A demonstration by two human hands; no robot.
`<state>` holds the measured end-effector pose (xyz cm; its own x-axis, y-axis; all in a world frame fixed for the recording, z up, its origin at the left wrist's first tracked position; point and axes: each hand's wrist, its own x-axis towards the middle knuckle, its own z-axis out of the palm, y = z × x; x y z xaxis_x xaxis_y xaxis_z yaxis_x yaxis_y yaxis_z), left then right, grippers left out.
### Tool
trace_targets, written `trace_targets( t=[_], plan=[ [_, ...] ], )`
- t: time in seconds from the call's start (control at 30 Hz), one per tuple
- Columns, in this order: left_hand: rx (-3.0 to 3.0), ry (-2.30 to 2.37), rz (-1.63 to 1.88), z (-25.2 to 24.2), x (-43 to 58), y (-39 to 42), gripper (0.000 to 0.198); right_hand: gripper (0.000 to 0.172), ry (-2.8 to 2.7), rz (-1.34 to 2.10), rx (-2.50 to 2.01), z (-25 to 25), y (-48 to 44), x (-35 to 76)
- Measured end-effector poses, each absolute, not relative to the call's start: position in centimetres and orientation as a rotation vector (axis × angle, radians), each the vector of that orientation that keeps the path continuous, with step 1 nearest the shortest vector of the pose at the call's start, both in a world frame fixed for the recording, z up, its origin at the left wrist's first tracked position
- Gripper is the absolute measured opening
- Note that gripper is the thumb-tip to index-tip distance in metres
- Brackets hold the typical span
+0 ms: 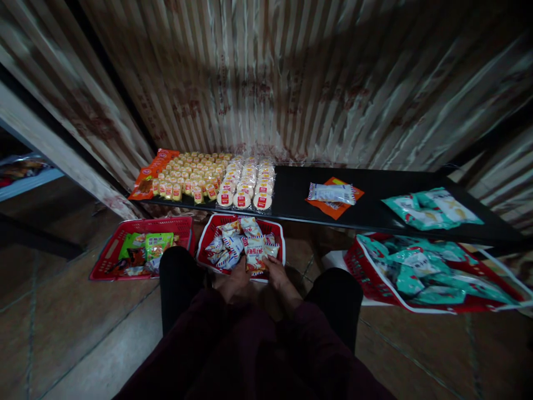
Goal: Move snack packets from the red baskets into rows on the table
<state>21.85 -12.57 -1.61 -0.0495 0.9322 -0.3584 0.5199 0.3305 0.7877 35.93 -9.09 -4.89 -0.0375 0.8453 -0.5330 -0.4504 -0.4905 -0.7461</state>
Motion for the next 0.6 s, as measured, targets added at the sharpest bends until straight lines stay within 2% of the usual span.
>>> trace_targets(
  t=[0.2,0.6],
  plan=[
    [1.282,1.632,0.620,-1.6,22.8,-12.6,0.057,0.020,-0.490,1.641,-1.379,-3.5,-9.0,37.3],
    [1.345,1.634,0.532,-2.7,24.4,-13.8,0.060,0.021,-0.440,1.579,-1.489,-2.9,-9.7,39.2]
  ],
)
